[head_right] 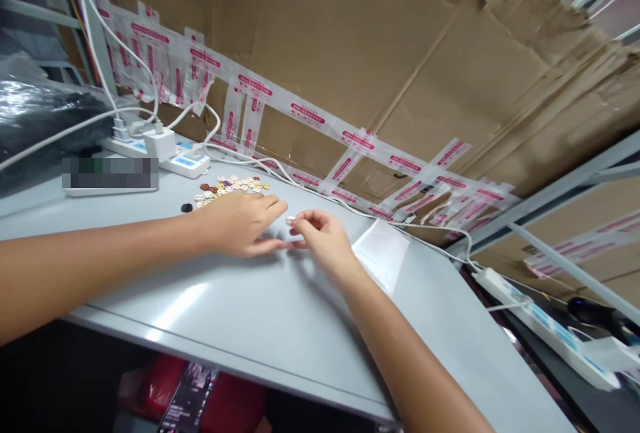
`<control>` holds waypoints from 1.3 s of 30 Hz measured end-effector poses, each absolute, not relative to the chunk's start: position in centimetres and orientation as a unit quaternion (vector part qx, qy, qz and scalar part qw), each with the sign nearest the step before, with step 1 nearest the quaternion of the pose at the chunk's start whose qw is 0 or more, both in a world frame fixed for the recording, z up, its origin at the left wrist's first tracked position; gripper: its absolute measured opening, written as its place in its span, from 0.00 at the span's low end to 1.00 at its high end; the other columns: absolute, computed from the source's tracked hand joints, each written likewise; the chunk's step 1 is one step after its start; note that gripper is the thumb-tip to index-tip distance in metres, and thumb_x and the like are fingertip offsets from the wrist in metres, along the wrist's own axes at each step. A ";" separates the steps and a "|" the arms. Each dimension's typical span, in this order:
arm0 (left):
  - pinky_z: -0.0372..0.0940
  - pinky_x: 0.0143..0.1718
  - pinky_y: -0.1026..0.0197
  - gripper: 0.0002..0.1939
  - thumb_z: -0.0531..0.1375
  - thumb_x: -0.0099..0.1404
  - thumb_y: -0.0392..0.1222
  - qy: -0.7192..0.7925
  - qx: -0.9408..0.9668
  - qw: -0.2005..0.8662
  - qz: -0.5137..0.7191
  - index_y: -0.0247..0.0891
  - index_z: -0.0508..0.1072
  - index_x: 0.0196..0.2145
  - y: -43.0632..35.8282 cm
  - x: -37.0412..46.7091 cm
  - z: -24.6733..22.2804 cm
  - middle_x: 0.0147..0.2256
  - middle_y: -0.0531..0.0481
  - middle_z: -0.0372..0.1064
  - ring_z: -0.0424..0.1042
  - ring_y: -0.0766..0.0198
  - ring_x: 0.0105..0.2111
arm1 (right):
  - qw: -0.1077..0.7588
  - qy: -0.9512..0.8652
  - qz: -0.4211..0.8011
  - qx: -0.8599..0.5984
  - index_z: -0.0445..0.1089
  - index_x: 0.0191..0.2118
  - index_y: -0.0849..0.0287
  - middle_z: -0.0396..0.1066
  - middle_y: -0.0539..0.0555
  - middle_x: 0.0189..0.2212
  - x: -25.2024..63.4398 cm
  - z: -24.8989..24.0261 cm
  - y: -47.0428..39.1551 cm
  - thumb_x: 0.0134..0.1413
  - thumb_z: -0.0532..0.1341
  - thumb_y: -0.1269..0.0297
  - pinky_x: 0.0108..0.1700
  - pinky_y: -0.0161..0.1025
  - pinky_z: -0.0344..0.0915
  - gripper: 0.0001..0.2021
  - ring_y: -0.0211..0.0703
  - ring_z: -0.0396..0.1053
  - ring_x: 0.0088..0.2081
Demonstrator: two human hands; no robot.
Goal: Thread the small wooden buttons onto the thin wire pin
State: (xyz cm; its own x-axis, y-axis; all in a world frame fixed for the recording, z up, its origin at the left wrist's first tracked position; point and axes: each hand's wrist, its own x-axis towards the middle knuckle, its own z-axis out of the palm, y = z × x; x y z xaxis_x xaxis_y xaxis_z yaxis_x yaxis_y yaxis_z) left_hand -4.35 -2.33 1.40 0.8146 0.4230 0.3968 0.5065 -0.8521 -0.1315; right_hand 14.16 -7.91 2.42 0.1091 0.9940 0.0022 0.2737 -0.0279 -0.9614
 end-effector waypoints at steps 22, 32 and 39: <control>0.46 0.24 0.57 0.09 0.53 0.56 0.31 -0.197 -0.973 0.022 -0.121 0.40 0.72 0.30 -1.6 -5.3 2.0 0.29 0.50 0.74 0.65 0.62 0.26 | -0.050 -0.669 -0.198 -0.715 0.72 0.33 0.59 0.74 0.57 0.38 23.9 0.1 -14.1 0.61 0.57 0.67 0.30 0.39 0.56 0.07 0.43 0.70 0.32; 0.50 0.24 0.57 0.11 0.53 0.58 0.31 -0.201 -0.974 -0.021 -0.105 0.40 0.75 0.32 -1.8 -5.3 2.0 0.30 0.47 0.75 0.65 0.61 0.26 | -0.034 -0.668 -0.206 -0.714 0.77 0.43 0.53 0.78 0.53 0.45 25.0 -1.2 -13.9 0.67 0.55 0.61 0.31 0.38 0.61 0.13 0.44 0.76 0.37; 0.49 0.22 0.57 0.09 0.55 0.57 0.31 -0.201 -0.973 -0.019 -0.112 0.40 0.75 0.29 -2.0 -5.3 1.8 0.28 0.47 0.74 0.61 0.61 0.23 | -0.082 -0.668 -0.221 -0.706 0.78 0.42 0.56 0.77 0.59 0.48 24.7 -1.2 -13.6 0.67 0.52 0.66 0.30 0.39 0.61 0.16 0.46 0.75 0.37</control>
State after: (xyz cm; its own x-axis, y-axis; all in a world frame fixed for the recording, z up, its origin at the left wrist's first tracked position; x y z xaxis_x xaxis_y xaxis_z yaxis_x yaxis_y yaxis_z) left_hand -5.29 -1.98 1.78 0.8938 0.3957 0.2109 0.3870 -0.9183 0.0830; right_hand 24.65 -13.61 -1.25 0.0097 0.9793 0.2023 0.9071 -0.0937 0.4104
